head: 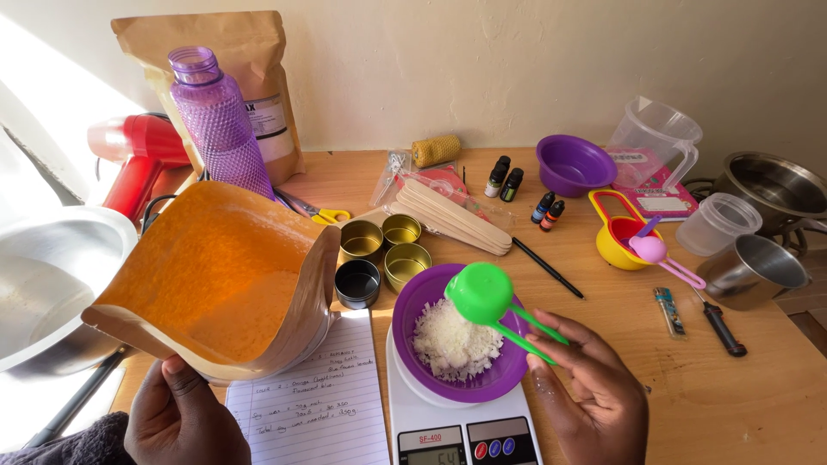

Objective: The person scoops white wax flakes from a paper bag into a green measuring cup and transfers them into a purple bowl resting on a digital scale.

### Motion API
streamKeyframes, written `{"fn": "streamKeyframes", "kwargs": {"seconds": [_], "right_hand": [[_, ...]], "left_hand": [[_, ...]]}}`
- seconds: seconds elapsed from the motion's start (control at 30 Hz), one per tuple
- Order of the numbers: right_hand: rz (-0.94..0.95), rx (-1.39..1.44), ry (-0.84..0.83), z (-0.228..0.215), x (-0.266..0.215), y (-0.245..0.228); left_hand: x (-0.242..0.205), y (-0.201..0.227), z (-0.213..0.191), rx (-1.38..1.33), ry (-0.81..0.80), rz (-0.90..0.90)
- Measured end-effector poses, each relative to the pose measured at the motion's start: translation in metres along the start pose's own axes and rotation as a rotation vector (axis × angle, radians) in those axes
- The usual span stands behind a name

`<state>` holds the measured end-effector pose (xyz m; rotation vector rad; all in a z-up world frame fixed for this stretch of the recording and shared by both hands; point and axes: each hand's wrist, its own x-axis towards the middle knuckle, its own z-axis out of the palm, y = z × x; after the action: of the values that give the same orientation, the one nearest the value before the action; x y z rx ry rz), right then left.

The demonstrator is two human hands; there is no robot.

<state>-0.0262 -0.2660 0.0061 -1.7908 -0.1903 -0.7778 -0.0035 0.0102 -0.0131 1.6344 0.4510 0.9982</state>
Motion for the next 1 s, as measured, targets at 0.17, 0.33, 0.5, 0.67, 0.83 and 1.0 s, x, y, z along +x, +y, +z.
{"fn": "streamKeyframes", "kwargs": {"seconds": [0.17, 0.33, 0.5, 0.67, 0.83, 1.0], "right_hand": [[0.003, 0.031, 0.002, 0.0, 0.002, 0.005], [0.185, 0.094, 0.058, -0.005, 0.005, 0.013], [0.683, 0.447, 0.175, -0.023, 0.026, 0.033], [0.956, 0.721, 0.122, -0.038, 0.068, 0.027], [0.869, 0.932, -0.231, -0.008, 0.113, -0.057], [0.308, 0.339, -0.645, 0.058, 0.13, -0.151]], "left_hand": [[0.001, 0.002, 0.0, -0.013, 0.008, -0.018], [0.001, -0.002, 0.0, -0.009, 0.004, -0.033], [0.0, 0.002, 0.0, -0.093, -0.015, -0.004], [0.0, 0.005, -0.001, -0.052, -0.011, -0.006], [0.001, 0.002, 0.0, -0.109, 0.028, -0.036], [0.002, 0.001, -0.002, -0.078, 0.017, -0.039]]}}
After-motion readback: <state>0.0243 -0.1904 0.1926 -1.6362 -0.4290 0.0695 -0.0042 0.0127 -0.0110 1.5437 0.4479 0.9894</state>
